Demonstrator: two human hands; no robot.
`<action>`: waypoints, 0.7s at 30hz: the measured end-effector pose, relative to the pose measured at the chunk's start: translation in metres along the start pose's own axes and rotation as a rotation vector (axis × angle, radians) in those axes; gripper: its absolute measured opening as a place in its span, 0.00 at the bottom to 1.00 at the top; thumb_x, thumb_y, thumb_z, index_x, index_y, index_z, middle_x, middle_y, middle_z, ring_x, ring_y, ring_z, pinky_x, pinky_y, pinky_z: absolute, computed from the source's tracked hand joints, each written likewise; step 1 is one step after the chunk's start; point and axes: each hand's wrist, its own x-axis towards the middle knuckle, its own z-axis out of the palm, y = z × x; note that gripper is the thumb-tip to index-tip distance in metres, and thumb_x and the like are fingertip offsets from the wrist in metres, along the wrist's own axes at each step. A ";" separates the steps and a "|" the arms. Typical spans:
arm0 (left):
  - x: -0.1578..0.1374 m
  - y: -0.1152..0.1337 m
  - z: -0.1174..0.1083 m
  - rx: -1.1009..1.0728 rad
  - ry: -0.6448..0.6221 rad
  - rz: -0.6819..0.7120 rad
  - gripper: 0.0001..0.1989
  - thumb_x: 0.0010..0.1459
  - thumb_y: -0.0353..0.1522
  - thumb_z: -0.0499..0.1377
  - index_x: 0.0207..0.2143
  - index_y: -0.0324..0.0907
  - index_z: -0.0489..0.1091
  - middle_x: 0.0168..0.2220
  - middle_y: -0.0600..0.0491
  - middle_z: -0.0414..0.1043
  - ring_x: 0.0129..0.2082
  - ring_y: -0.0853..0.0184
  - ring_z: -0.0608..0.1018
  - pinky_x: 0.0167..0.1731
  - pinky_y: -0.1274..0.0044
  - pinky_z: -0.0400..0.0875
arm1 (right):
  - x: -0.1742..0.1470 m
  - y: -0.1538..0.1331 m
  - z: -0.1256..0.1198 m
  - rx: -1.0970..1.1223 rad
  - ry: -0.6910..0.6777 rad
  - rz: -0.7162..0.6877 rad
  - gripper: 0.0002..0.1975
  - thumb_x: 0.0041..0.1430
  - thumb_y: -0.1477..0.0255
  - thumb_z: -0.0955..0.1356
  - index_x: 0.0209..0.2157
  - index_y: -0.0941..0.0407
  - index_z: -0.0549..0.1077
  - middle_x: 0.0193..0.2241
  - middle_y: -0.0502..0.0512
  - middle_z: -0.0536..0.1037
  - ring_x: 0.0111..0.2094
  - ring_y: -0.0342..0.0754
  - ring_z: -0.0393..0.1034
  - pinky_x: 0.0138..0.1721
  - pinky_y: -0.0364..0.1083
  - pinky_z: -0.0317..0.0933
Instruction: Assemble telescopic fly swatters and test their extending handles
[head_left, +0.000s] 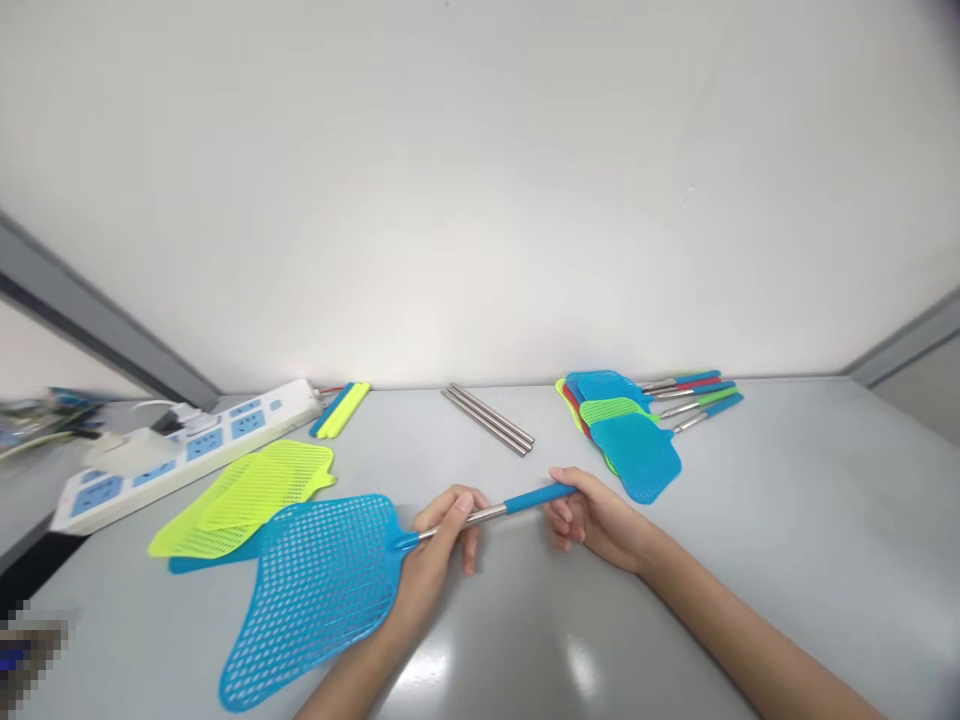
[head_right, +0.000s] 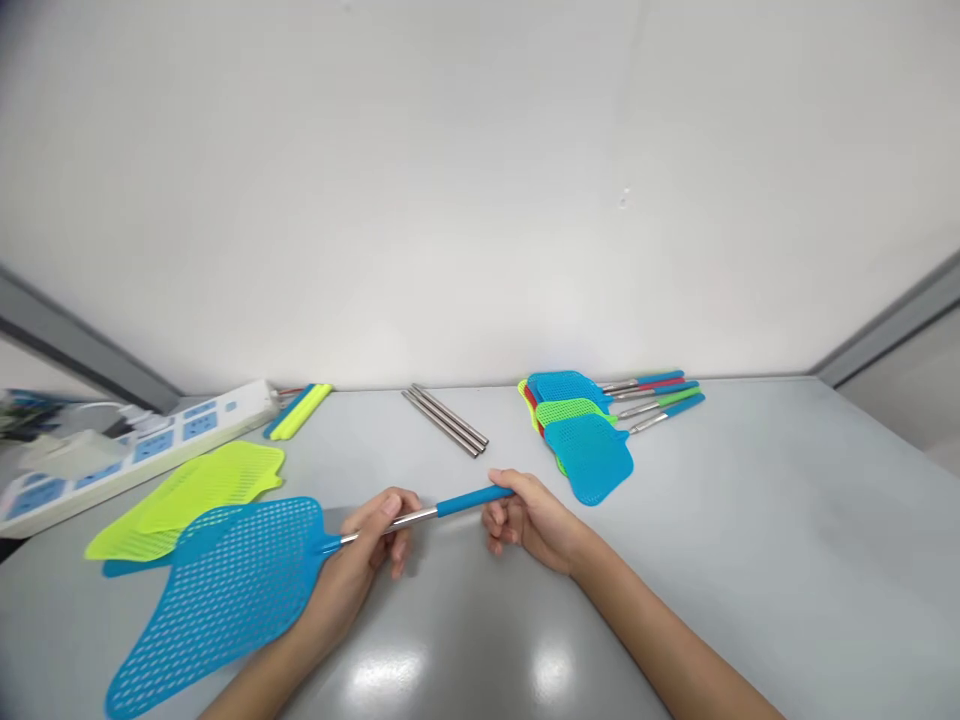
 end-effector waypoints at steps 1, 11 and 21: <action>0.000 0.000 0.000 -0.046 -0.013 -0.004 0.14 0.55 0.39 0.48 0.27 0.39 0.65 0.13 0.58 0.57 0.15 0.74 0.61 0.17 0.82 0.56 | 0.000 0.001 0.000 -0.003 0.006 0.003 0.21 0.54 0.63 0.58 0.14 0.59 0.62 0.13 0.48 0.61 0.15 0.38 0.51 0.21 0.42 0.54; 0.030 0.019 0.007 -0.845 0.150 -0.039 0.07 0.52 0.30 0.51 0.24 0.37 0.66 0.25 0.52 0.66 0.25 0.70 0.70 0.26 0.78 0.65 | -0.006 0.006 0.006 -0.156 0.021 -0.092 0.21 0.55 0.62 0.58 0.15 0.60 0.65 0.10 0.46 0.55 0.14 0.38 0.49 0.22 0.43 0.53; 0.051 0.083 0.049 -0.855 0.000 0.189 0.08 0.50 0.30 0.53 0.21 0.37 0.61 0.12 0.63 0.45 0.08 0.81 0.50 0.08 0.86 0.44 | -0.016 0.011 0.016 -0.037 -0.163 0.043 0.12 0.52 0.65 0.64 0.32 0.60 0.68 0.24 0.52 0.64 0.23 0.40 0.59 0.25 0.42 0.52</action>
